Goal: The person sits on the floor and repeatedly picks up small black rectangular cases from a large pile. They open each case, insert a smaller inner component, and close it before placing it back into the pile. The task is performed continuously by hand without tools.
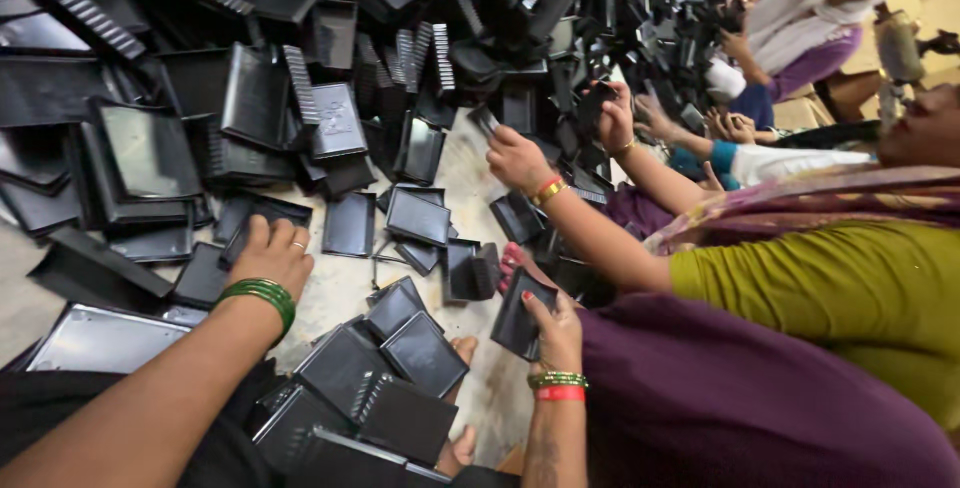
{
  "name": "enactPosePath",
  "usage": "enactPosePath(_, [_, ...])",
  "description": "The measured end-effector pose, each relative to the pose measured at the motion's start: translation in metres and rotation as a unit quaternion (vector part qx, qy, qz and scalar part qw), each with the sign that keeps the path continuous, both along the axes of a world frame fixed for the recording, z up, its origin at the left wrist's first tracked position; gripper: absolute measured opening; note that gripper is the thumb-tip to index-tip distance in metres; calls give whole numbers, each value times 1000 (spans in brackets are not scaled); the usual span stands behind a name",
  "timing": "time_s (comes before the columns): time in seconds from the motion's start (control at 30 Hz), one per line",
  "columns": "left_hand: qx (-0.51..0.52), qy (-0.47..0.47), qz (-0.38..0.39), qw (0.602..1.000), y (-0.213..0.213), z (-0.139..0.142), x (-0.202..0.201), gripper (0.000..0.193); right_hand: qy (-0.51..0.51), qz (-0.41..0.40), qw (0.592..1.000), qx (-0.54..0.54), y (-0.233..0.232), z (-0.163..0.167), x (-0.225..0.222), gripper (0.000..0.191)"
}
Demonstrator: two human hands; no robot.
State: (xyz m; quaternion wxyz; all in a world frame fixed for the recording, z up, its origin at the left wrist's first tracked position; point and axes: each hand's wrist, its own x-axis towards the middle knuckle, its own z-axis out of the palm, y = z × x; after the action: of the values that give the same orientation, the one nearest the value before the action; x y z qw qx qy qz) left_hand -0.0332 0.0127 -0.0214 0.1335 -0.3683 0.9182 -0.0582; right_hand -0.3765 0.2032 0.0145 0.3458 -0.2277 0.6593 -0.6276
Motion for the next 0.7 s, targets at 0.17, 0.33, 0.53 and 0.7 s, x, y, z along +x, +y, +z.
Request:
enactPosePath(0.17, [108, 109, 76, 985, -12, 23, 7, 67, -355, 4, 927, -119, -15, -3, 32, 35])
enactPosePath(0.33, [321, 555, 110, 759, -20, 56, 27, 83, -241, -20, 968, -64, -75, -4, 104, 16])
enactPosePath(0.53, [424, 699, 149, 556, -15, 50, 3, 73, -58, 86, 982, -158, -115, 18, 194, 27])
enactPosePath(0.7, [379, 718, 185, 554, -14, 50, 0, 74, -128, 127, 965, -192, -116, 45, 223, 36])
